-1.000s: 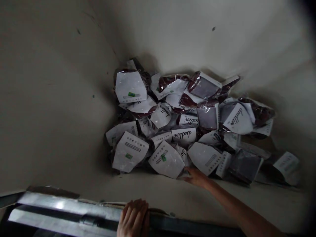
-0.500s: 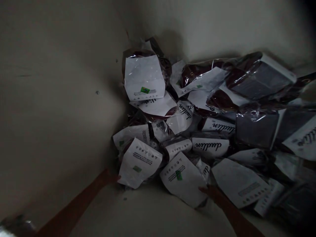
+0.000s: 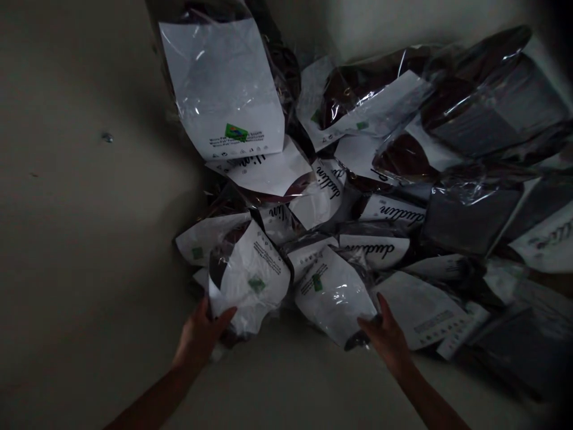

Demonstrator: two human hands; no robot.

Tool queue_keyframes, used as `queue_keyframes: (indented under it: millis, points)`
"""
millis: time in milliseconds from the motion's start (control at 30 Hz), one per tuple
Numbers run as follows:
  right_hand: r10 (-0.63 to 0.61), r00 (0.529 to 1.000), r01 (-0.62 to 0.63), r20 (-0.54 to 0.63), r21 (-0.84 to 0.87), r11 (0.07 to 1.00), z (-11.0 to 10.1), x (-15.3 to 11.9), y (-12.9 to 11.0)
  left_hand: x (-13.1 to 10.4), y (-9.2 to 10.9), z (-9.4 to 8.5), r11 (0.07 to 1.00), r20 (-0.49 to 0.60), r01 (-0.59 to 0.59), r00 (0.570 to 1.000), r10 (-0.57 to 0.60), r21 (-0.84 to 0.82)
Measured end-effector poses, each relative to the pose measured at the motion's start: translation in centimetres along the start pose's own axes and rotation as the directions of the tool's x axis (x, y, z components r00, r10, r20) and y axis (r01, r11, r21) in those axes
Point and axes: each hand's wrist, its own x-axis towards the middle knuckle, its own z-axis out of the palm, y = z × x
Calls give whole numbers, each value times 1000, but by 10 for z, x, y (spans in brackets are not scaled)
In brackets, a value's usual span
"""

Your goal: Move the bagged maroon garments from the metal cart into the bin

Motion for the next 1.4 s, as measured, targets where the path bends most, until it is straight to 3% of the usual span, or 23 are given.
queue_keyframes:
  millis: [67, 133, 233, 300, 400, 500, 600, 700, 867, 1067, 1233, 1367, 1400]
  points:
    - [-53, 998, 54, -24, 16, 998, 9, -13, -23, -11, 28, 2, 997, -12, -57, 998, 57, -60]
    - [-132, 991, 129, 34, 84, 988, 21, -24, -50, -17, 52, 11, 957, -17, -260, 965, 260, -127]
    - [-239, 963, 217, 120, 173, 961, 42, -29, -93, -20, 76, 34, 825, 113, -560, 817, 565, -80]
    - [-229, 968, 210, 102, 171, 963, 56, -24, -113, -20, 84, 51, 807, 185, -584, 786, 590, -88]
    - [-121, 987, 94, 108, 226, 970, 70, -12, -125, -25, 87, 70, 828, 152, -536, 816, 558, -163]
    - [-129, 985, 86, 117, 314, 946, 76, -5, -122, -34, 92, 82, 777, 181, -625, 775, 605, 76]
    - [-276, 957, 242, 94, 268, 932, 76, -2, -116, -36, 105, 88, 634, 194, -644, 751, 631, 427]
    - [-345, 933, 318, 106, 210, 925, 73, 2, -110, -26, 121, 94, 493, 160, -637, 693, 702, 593]
    - [-357, 932, 335, 57, 231, 913, 68, 9, -81, 0, 139, 113, 322, 252, -715, 570, 782, 621]
    - [-199, 980, 199, -8, 123, 972, 42, 37, 19, 13, 139, 118, 186, 365, -798, 452, 814, 574]
    - [-21, 999, 17, -35, -117, 993, 17, 79, 95, 23, 122, 108, 127, 326, -853, 326, 887, 507]
    - [-1, 1000, 0, -2, -259, 966, 8, 107, 115, 30, 95, 91, 53, 291, -882, 211, 933, 468]
    - [-8, 1000, 9, 3, -286, 958, 5, 114, 116, 28, 88, 85, 76, 266, -902, 204, 942, 424]
